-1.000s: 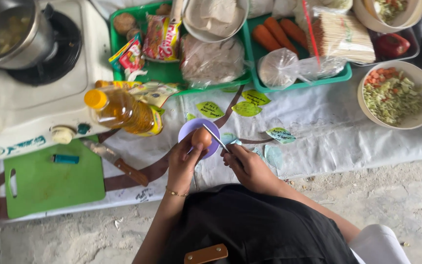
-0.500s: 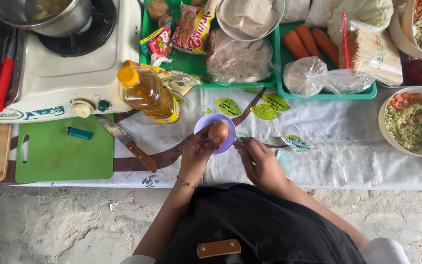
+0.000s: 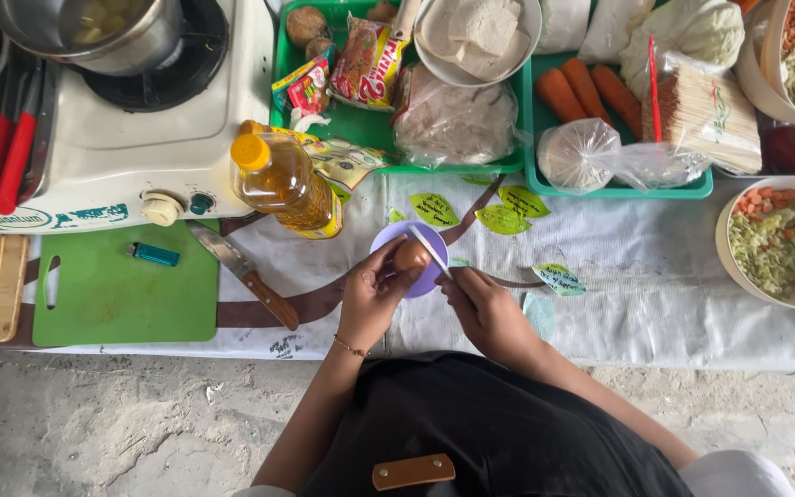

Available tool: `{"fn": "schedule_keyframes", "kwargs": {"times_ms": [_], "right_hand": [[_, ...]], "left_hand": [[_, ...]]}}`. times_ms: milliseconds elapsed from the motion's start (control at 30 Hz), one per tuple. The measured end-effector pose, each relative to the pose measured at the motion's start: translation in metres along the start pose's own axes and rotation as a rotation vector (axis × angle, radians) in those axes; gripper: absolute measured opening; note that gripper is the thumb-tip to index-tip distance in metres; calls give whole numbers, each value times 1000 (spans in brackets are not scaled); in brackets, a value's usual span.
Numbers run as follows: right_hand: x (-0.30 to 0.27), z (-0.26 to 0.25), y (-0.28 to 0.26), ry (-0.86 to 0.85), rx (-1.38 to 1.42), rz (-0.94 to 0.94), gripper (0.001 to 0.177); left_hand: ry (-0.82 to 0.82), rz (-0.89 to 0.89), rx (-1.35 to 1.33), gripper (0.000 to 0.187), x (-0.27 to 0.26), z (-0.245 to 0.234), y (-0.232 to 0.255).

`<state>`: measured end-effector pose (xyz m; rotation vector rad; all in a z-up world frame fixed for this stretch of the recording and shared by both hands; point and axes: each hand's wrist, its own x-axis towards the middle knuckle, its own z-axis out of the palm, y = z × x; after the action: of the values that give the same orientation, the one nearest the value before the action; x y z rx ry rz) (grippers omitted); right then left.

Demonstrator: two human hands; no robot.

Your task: The person cracks an egg into a bowl using scissors, adds seasoning from a cut packet into the bowl, whisks the egg with a fork, and reaches for food ingredients on the table.

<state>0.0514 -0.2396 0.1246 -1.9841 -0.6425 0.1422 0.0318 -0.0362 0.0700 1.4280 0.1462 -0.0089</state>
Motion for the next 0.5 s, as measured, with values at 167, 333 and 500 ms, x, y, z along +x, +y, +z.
{"fn": "schedule_keyframes", "kwargs": {"times_ms": [167,333,500], "right_hand": [[1,3,8,-42,-91,52,12],[12,-1,11,-13,22,197,17],[35,-13,16,-26,8,222,44]], "left_hand": [[45,30,39,68,0,2,-5],[37,79,73,65,2,-1,-4],[-53,57,53,52,-2,-5,-4]]}}
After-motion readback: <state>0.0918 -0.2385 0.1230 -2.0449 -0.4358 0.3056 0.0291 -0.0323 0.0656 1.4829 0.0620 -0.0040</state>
